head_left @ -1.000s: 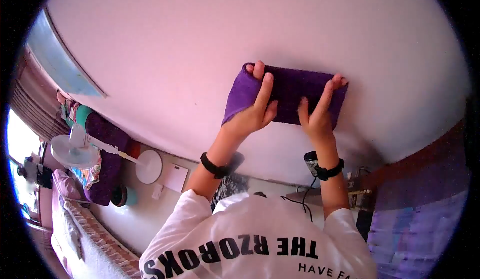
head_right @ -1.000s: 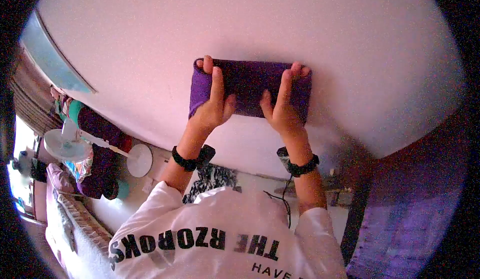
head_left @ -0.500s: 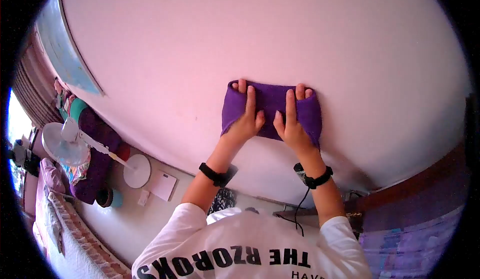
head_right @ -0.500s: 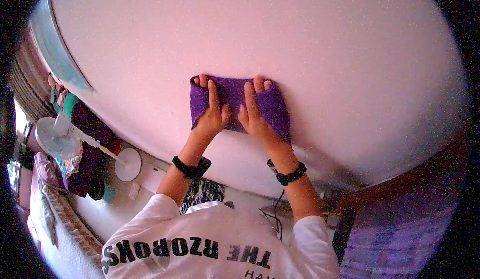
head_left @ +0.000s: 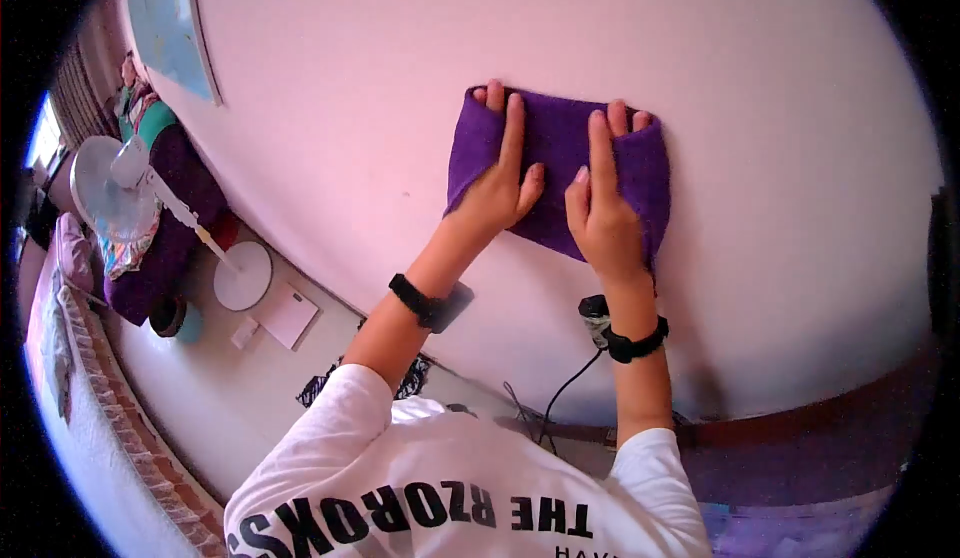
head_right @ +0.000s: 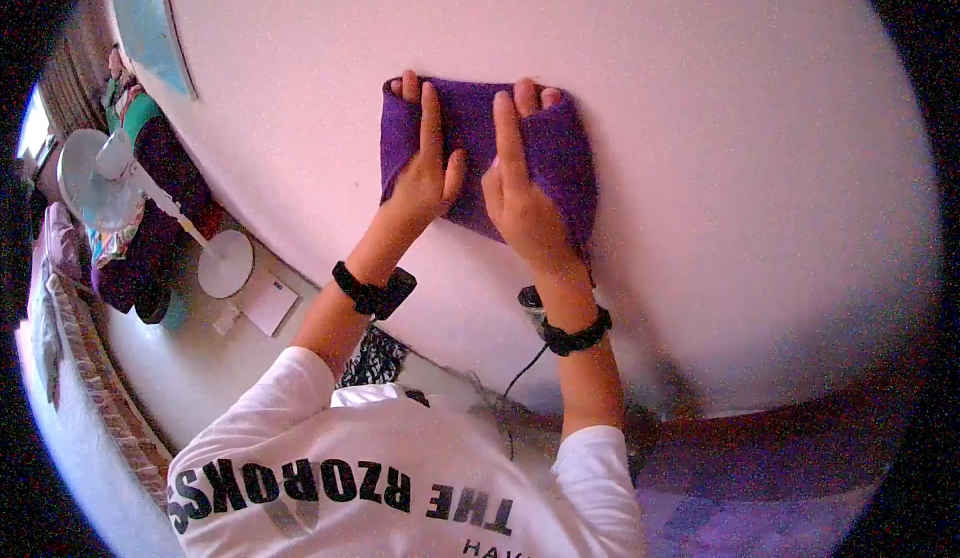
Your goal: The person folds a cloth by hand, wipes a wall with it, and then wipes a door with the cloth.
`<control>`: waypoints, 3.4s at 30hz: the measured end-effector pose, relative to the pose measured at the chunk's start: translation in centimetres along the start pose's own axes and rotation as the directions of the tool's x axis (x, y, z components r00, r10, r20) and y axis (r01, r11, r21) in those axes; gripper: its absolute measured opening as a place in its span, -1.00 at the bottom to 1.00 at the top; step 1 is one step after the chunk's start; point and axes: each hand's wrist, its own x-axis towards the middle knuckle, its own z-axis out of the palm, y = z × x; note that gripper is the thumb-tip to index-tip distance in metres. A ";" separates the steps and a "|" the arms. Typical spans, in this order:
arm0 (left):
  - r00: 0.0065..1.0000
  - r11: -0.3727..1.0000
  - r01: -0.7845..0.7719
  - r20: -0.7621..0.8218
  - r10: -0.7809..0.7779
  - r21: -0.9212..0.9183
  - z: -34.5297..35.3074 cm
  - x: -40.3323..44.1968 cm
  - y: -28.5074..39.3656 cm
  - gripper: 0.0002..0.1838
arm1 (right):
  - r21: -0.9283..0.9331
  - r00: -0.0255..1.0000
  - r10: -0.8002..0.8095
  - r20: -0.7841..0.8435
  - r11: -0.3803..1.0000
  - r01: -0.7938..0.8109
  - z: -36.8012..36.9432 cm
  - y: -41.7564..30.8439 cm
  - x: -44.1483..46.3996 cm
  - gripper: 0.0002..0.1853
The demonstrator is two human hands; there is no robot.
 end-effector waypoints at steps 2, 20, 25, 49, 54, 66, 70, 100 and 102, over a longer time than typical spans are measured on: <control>1.000 0.999 0.013 -0.021 -0.014 -0.045 0.6 -1.0 -1.0 -0.27 | -0.104 0.999 -0.026 0.044 0.994 0.031 0.7 -0.2 0.2 -0.46; 0.989 0.991 0.133 0.068 -0.134 0.022 -2.0 -2.8 0.2 -0.29 | 0.047 0.988 -0.092 0.124 0.995 0.087 0.1 -1.2 -1.5 -0.40; 0.982 0.994 -0.051 0.174 0.067 -0.094 0.0 0.4 3.8 -0.27 | -0.133 0.997 0.076 -0.024 0.988 -0.078 -4.1 0.0 -3.0 -0.41; 0.933 0.971 -0.233 0.272 0.236 -0.046 3.1 -2.8 3.1 -0.33 | -0.412 0.973 0.227 -0.048 0.883 -0.226 -2.5 1.6 -8.3 -0.32; 0.959 0.983 -0.172 0.216 0.184 -0.070 1.8 -1.8 3.1 -0.31 | -0.264 0.966 0.260 0.005 0.932 -0.250 -3.0 0.7 -7.5 -0.33; 0.870 0.898 -0.367 0.253 0.423 -0.241 5.9 -0.2 9.5 -0.39 | -0.455 0.924 0.362 -0.121 0.807 -0.376 -8.2 4.0 -12.3 -0.31; 0.830 0.866 -0.372 0.296 0.472 -0.335 7.2 -1.1 9.4 -0.25 | -0.474 0.931 0.341 -0.127 0.804 -0.359 -8.4 4.8 -13.4 -0.29; 0.928 0.953 -0.290 0.216 0.303 -0.087 1.1 3.1 6.2 -0.26 | -0.165 0.968 0.221 -0.119 0.957 -0.239 -6.8 1.1 -4.1 -0.34; 0.905 0.929 -0.355 0.212 0.370 -0.109 2.1 2.7 7.2 -0.28 | -0.236 0.951 0.283 -0.120 0.923 -0.305 -7.4 2.0 -5.9 -0.33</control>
